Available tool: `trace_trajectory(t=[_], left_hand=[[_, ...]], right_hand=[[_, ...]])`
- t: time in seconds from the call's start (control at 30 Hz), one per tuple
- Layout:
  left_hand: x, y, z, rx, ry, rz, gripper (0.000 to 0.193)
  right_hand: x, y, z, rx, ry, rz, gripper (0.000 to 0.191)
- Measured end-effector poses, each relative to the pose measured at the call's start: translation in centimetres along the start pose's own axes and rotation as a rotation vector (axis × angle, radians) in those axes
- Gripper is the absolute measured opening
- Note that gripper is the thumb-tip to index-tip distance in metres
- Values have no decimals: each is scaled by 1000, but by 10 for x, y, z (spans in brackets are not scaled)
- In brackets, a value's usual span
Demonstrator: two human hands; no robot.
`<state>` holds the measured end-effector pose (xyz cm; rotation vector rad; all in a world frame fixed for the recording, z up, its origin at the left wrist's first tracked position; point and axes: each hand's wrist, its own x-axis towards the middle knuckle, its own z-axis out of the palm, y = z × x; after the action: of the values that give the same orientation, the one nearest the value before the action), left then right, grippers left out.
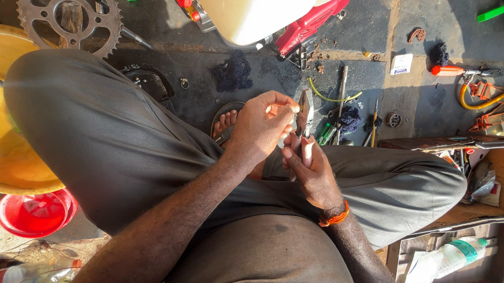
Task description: The person sits on the floor of a repair shop working on a small red petrol engine. They adjust components on the engine's carburetor area by hand, then use pliers to grip and work on a small metal part, repeatedly manipulating it with their fingers and the tool.
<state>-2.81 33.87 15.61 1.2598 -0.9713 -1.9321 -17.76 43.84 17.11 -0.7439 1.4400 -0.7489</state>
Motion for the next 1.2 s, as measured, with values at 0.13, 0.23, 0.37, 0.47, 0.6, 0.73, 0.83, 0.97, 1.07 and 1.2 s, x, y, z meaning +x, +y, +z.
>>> trace_trajectory(t=[0.13,0.23,0.37,0.47,0.6,0.73,0.83,0.97,1.07,1.2], left_hand=[[3,-11,2,172,74,153,20],[5,-23,8,3,17,-49,25],[4,-38,14,-170,-121,-9,33],[5,-40,14,-150,-164,85,34],[-1,-29,15,-63,-133,82,35],[-17,-11,19,69,15,129,34],[-19,0,18,322,112,496,22],[-24,8,19,317,148,492,19],[-28,12,23,400,196,565,18],[-32,17,26,515,255,693,21]], right_hand=[[3,9,0,106,-21,50,33],[4,12,3,152,23,30,30],[5,15,2,132,71,22,26],[10,19,1,164,99,44,23],[15,27,1,195,139,72,21],[14,30,-1,257,66,12,23],[11,27,-3,-44,44,-9,23],[7,19,2,-183,89,-36,26],[2,10,4,-310,112,-139,31],[-4,-2,5,-404,109,-213,47]])
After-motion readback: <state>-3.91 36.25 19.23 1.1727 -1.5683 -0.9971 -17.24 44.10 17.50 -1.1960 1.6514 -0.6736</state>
